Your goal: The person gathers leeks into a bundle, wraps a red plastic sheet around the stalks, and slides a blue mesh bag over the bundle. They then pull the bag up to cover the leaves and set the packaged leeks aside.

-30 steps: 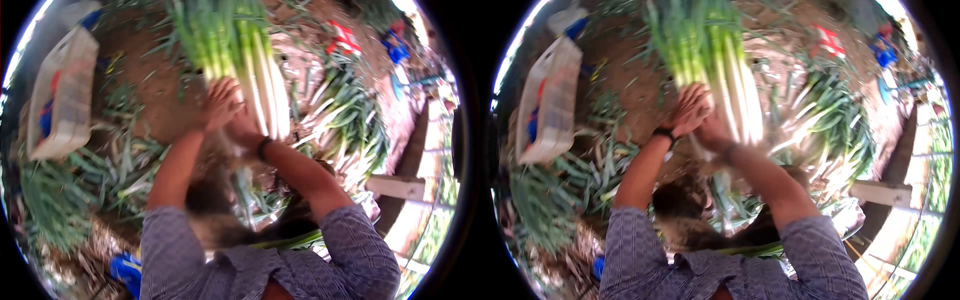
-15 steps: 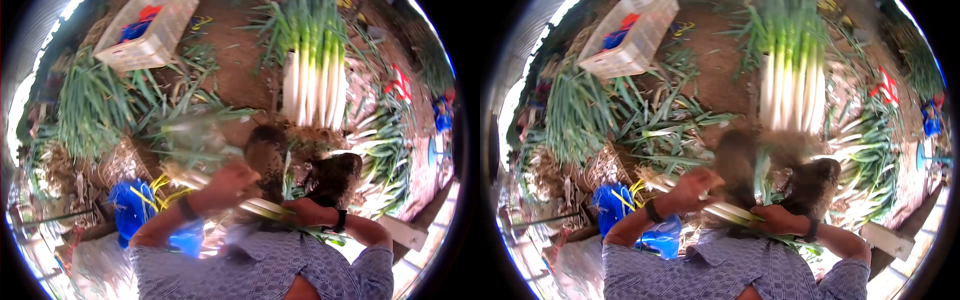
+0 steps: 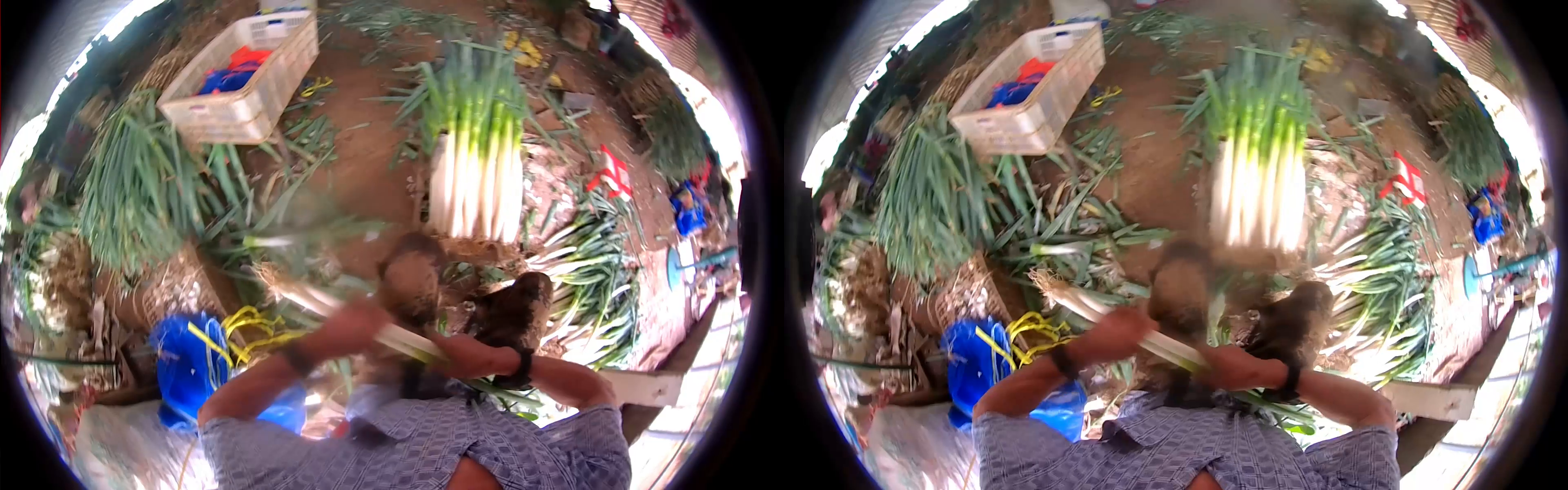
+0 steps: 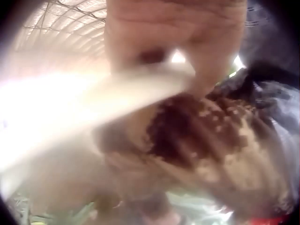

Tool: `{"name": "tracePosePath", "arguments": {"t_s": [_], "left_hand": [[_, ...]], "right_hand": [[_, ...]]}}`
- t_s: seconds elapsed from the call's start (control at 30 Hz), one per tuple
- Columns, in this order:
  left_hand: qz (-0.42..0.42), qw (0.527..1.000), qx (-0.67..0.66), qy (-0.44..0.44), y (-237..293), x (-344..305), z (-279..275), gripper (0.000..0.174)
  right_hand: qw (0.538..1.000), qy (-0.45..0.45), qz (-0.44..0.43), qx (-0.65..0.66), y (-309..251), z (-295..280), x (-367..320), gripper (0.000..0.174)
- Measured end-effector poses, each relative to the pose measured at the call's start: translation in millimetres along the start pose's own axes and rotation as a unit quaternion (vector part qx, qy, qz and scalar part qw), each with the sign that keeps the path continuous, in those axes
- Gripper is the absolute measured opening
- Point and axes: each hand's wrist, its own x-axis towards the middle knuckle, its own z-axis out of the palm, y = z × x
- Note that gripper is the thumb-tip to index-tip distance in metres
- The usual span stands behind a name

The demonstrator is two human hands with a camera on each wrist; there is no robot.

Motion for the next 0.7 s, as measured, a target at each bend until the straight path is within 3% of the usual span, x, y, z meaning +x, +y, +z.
{"name": "tracePosePath", "arguments": {"t_s": [0.03,0.1,0.13,0.17,0.2,0.23,0.27,0.3,0.33,0.37,0.4,0.43,0.47,0.5,0.57,0.6,0.63,0.67,0.7], "left_hand": [[0.008,0.996,0.021,0.087,-63.6,-26.8,17.2,0.035],[-0.061,0.985,0.046,0.154,-144.5,-79.5,-35.1,0.022],[-0.175,0.928,0.283,0.167,-226.9,-151.7,0.1,0.005],[-0.346,0.895,0.282,0.012,-297.3,-208.9,-2.5,0.02],[-0.609,0.763,0.161,-0.146,-230.5,-163.9,-95.1,0.037],[-0.596,0.761,0.258,-0.019,-262.0,-193.0,-83.8,0.047],[-0.542,0.749,0.382,0.002,-273.1,-192.5,-91.5,0.054],[-0.491,0.809,0.302,0.116,-231.4,-143.9,-130.6,0.057],[-0.333,0.873,0.249,0.256,-196.8,-99.9,-148.2,0.055],[-0.27,0.909,0.124,0.293,-129.1,-41.0,-160.4,0.053],[-0.24,0.954,-0.017,0.176,-79.0,2.2,-167.8,0.055],[-0.101,0.987,-0.09,0.086,-32.9,34.6,-164.3,0.066],[-0.02,0.996,-0.078,-0.036,-10.7,61.0,-147.3,0.071],[0.052,0.991,-0.088,-0.081,5.0,74.4,-121.8,0.066],[0.0,0.972,-0.114,-0.208,34.3,92.6,-93.3,0.055],[0.014,0.969,-0.134,-0.207,29.1,96.2,-81.6,0.051],[0.027,0.966,-0.153,-0.207,21.3,100.1,-69.8,0.047],[0.041,0.962,-0.171,-0.209,20.8,105.6,-68.5,0.044],[0.051,0.959,-0.222,-0.17,23.5,104.9,-69.4,0.037]], "right_hand": [[1.0,0.005,0.007,0.014,-2.1,-11.2,-15.2,0.044],[0.998,0.027,0.024,0.045,-2.3,-28.3,-52.3,0.041],[0.998,0.036,0.027,0.043,8.0,-30.0,-68.5,0.04],[0.998,0.045,0.025,0.042,21.2,-27.7,-81.6,0.039],[0.997,0.053,0.024,0.044,27.1,-23.0,-90.7,0.037],[0.994,0.019,0.101,0.042,14.7,-36.2,-102.7,0.037],[0.995,0.027,0.089,0.018,16.5,-40.5,-103.6,0.036],[0.996,0.03,0.08,-0.001,21.8,-35.9,-103.7,0.035],[0.997,0.034,0.069,-0.024,29.0,-31.0,-100.4,0.034],[0.997,0.033,0.048,-0.043,39.9,-26.1,-92.4,0.031],[0.997,0.034,0.041,-0.049,37.9,-25.1,-92.2,0.031],[0.997,0.034,0.033,-0.059,35.7,-31.7,-91.8,0.03],[0.997,0.036,0.024,-0.07,33.0,-44.6,-90.2,0.029],[0.992,-0.015,0.123,0.006,-8.1,-74.4,-103.1,0.025],[0.988,0.075,0.099,-0.096,0.8,-88.7,-117.4,0.022],[0.978,0.116,0.087,-0.146,3.2,-93.8,-123.3,0.021],[0.943,0.183,0.031,-0.277,2.7,-99.7,-132.2,0.023],[0.882,0.246,-0.021,-0.401,0.7,-101.5,-140.5,0.026],[0.83,0.338,-0.014,-0.444,7.7,-87.7,-139.7,0.025]]}}
